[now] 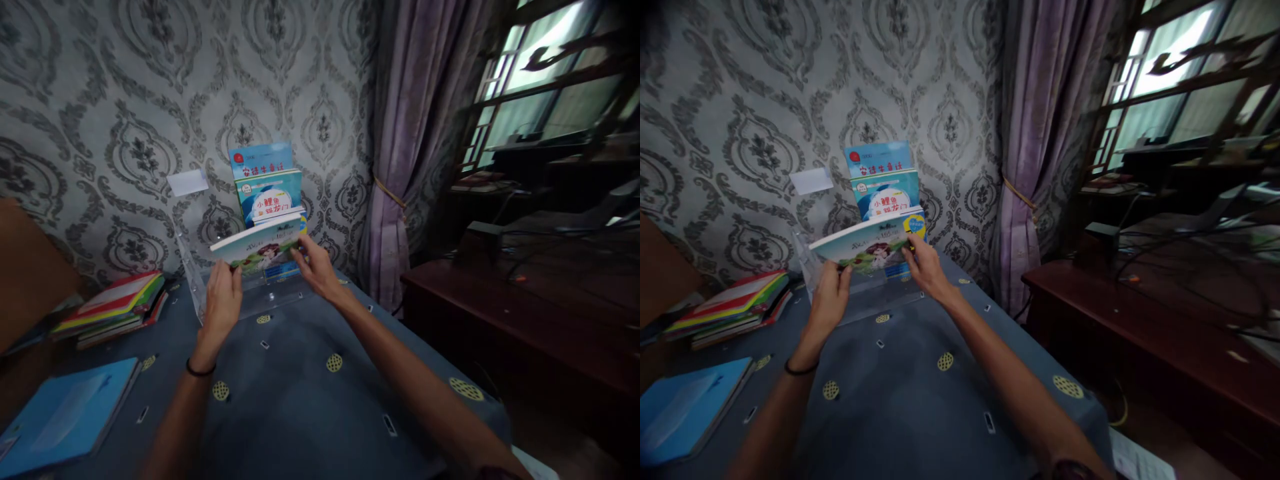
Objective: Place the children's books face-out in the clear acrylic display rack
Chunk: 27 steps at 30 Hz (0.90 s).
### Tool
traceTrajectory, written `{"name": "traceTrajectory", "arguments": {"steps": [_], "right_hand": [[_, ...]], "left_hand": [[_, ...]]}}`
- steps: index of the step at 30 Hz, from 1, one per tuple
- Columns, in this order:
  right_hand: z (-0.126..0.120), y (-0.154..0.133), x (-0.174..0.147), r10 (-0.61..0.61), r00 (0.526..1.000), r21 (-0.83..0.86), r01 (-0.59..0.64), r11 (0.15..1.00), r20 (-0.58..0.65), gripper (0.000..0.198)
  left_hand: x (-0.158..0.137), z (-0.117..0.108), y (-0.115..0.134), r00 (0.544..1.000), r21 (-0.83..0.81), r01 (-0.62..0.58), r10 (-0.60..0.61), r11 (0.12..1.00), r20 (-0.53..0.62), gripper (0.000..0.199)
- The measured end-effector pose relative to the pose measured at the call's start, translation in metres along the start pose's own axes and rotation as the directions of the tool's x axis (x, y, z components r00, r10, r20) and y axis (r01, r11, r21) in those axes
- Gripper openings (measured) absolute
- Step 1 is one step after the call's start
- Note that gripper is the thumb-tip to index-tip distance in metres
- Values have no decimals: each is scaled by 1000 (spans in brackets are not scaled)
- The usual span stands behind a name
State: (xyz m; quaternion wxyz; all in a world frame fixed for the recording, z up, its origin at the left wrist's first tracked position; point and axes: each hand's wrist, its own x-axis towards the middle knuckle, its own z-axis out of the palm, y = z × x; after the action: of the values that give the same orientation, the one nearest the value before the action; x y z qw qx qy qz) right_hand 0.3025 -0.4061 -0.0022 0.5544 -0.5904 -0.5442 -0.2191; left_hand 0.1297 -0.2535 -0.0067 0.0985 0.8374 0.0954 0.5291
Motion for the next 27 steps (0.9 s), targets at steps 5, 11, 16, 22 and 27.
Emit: {"name": "traceTrajectory", "arguments": {"steps": [5,11,16,22,27], "right_hand": [[-30,21,5,54,983,-15,-52,999,176,23],[-41,40,-10,128,965,-80,-112,990,228,18],[-41,48,-13,169,954,-117,-144,983,247,16],[-35,61,-18,211,959,-138,-186,973,192,14],[-26,73,-24,240,963,-123,-224,967,126,16]], "left_hand": [[3,19,9,999,-3,-3,3,1000,47,9],[-2,43,10,993,22,6,-9,1000,120,10],[-8,53,4,987,7,25,-26,1000,162,8],[-13,61,4,983,-4,41,-40,999,177,9],[-13,70,7,980,3,52,-51,999,190,9]]}}
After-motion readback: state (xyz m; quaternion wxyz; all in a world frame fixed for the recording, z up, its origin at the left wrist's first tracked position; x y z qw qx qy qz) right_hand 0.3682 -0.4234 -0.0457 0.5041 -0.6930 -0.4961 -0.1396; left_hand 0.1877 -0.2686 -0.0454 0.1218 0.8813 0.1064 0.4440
